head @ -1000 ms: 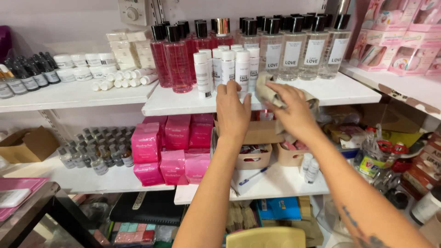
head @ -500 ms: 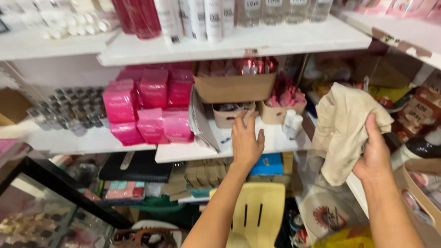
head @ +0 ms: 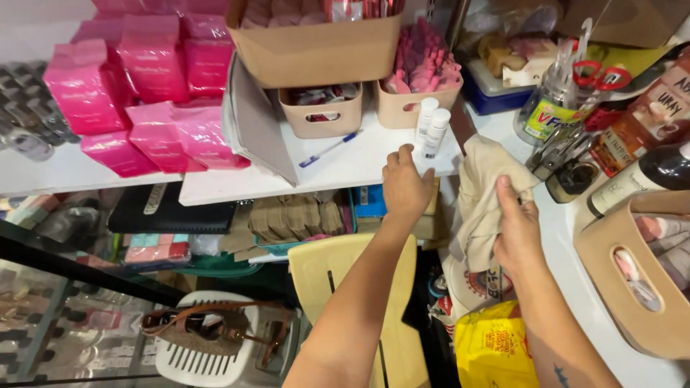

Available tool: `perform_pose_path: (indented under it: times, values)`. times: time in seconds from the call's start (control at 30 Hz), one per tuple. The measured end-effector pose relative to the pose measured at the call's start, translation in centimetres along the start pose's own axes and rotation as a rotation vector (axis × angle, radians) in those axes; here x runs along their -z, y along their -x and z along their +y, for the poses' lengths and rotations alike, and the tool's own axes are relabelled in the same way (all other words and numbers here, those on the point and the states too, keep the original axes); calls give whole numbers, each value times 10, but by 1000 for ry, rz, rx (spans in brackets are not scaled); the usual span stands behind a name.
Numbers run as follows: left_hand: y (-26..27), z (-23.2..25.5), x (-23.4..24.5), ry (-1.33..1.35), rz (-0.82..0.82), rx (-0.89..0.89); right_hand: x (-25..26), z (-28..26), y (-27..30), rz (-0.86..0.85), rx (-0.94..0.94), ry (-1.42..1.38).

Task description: Wiping face toner bottles with a cloth and organizing them on a shelf in a stockroom.

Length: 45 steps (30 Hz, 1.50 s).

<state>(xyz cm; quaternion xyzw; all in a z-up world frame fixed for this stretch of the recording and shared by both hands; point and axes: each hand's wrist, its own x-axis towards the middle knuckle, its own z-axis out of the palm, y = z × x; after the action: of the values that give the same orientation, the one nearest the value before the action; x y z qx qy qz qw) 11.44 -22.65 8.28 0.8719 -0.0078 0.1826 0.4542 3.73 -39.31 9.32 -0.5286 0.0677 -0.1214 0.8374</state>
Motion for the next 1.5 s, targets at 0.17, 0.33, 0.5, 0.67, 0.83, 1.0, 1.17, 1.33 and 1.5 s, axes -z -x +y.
perform_pose_path:
  times: [0.17,0.33,0.5,0.67,0.83,1.0,1.17,1.33,1.5]
  values:
    - [-17,16,-32,53,70,93,7,15,4,9,38,-4]
    - [-30,24,-54,111,145,105,6,19,12,26,49,-17]
    - [-40,13,-73,102,277,87,11,19,19,39,71,19]
    - [-23,6,-56,338,314,15,8,11,24,83,5,34]
    - [6,-24,-33,1094,113,233,-19,3,11,8,33,-12]
    - [14,-79,-15,1603,-271,704,-62,11,-6,-65,36,-2]
    - [41,-81,12,1617,-293,652,-112,38,0,-169,74,296]
    - [73,-72,46,1624,-187,804,-142,61,54,-292,413,827]
    - [87,-173,31,1854,-204,708,-132,67,148,-481,491,996]
